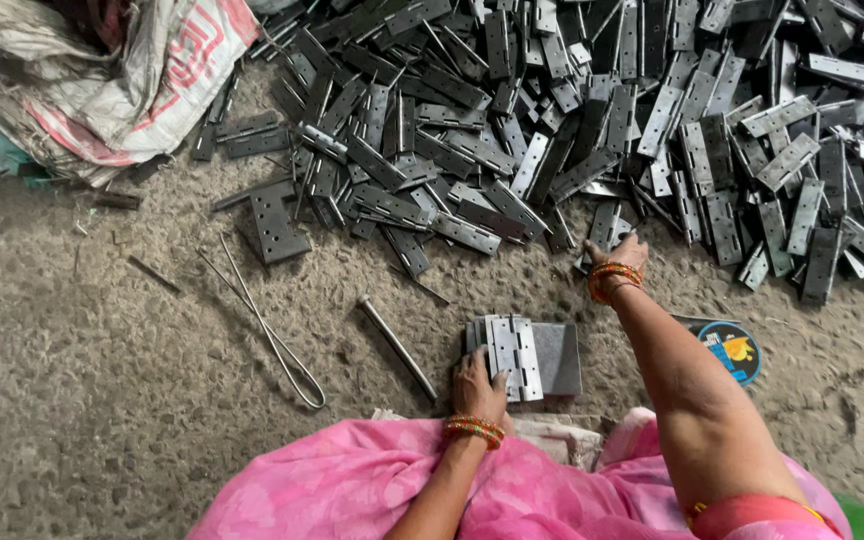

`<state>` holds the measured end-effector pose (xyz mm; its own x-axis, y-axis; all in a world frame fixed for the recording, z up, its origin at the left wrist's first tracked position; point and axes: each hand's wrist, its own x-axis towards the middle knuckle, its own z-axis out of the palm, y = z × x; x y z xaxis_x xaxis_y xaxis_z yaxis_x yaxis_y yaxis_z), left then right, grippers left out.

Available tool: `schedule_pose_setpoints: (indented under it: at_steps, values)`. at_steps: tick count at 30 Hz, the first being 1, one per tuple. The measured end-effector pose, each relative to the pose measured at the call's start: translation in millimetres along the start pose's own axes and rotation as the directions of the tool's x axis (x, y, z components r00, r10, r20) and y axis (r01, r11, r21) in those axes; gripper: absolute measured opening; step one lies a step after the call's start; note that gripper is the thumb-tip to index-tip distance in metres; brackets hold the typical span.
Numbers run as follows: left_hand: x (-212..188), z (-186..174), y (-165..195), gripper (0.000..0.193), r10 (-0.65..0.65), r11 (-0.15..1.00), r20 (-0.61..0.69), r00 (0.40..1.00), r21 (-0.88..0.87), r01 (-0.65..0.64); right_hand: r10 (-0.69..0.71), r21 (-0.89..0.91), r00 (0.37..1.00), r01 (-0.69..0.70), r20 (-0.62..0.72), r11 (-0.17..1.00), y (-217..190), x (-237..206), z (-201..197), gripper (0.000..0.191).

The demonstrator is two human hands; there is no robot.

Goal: The person sits on the floor and assembles metal hinges by placing two leaf plates on a metal block, inserting a pin, and striking it with a metal rod to secure the assembly. The finished hinges are placed on the floor.

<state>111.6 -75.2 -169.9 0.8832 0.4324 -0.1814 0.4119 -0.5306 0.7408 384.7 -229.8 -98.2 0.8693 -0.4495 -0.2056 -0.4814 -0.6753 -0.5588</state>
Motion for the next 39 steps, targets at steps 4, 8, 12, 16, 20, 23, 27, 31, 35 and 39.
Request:
schedule_pose_setpoints:
  at_steps: [4, 8, 12, 16, 20, 23, 27, 31, 35, 39]
  values:
    - [-0.3, 0.3, -3.2, 0.059, 0.017, 0.999, -0.008, 1.0, -0.048, -0.018, 0.119, 0.012, 0.99, -0.12, 0.076, 0.993, -8.7, 4.1, 10.6, 0.09]
    - [2.3, 0.6, -8.5, 0.058, 0.027, 0.999, -0.027, 0.999, -0.032, -0.028, -0.029, -0.192, 0.999, 0.034, 0.029, 0.981, 0.3, 8.7, 0.1, 0.087]
    - [9.0, 0.1, -13.2, 0.053, 0.02, 0.999, -0.035, 0.999, -0.038, -0.022, -0.039, -0.165, 0.986, 0.066, 0.162, 0.984, 15.1, 12.2, -23.3, 0.073]
    - [15.7, -5.4, -9.3, 0.047, 0.021, 0.998, -0.061, 0.998, -0.058, -0.024, -0.068, -0.089, 0.949, 0.1, 0.308, 0.991, 43.4, -0.8, -54.3, 0.05]
    - [15.0, -20.5, 9.4, 0.039, 0.119, 0.992, -0.152, 0.981, -0.029, -0.125, -0.13, 0.051, 0.916, 0.12, 0.38, 0.991, 65.5, -17.4, -79.3, 0.037]
    - [7.0, -36.2, 32.8, 0.037, 0.231, 0.972, -0.158, 0.96, -0.001, -0.234, -0.247, 0.148, 0.86, 0.201, 0.446, 0.968, 84.9, -30.5, -99.6, 0.034]
    - [-18.7, -52.4, 71.0, 0.058, 0.455, 0.89, -0.115, 0.883, 0.024, -0.455, -0.44, 0.338, 0.784, 0.311, 0.438, 0.888, 110.6, -60.0, -123.2, 0.032]
    - [-46.5, -58.5, 102.6, 0.09, 0.655, 0.753, 0.044, 0.754, 0.045, -0.656, -0.36, 0.495, 0.693, 0.005, 0.625, 0.869, 126.1, -93.7, -132.6, 0.03]
    - [-69.8, -49.3, 102.2, 0.069, 0.75, 0.656, 0.056, 0.659, 0.057, -0.752, -0.364, 0.535, 0.582, -0.149, 0.727, 0.831, 139.5, -112.9, -120.4, 0.031]
    - [-78.2, -16.9, 70.0, 0.05, 0.631, 0.767, 0.102, 0.769, 0.067, -0.638, -0.289, 0.59, 0.622, -0.352, 0.728, 0.727, 151.3, -110.4, -98.8, 0.038]
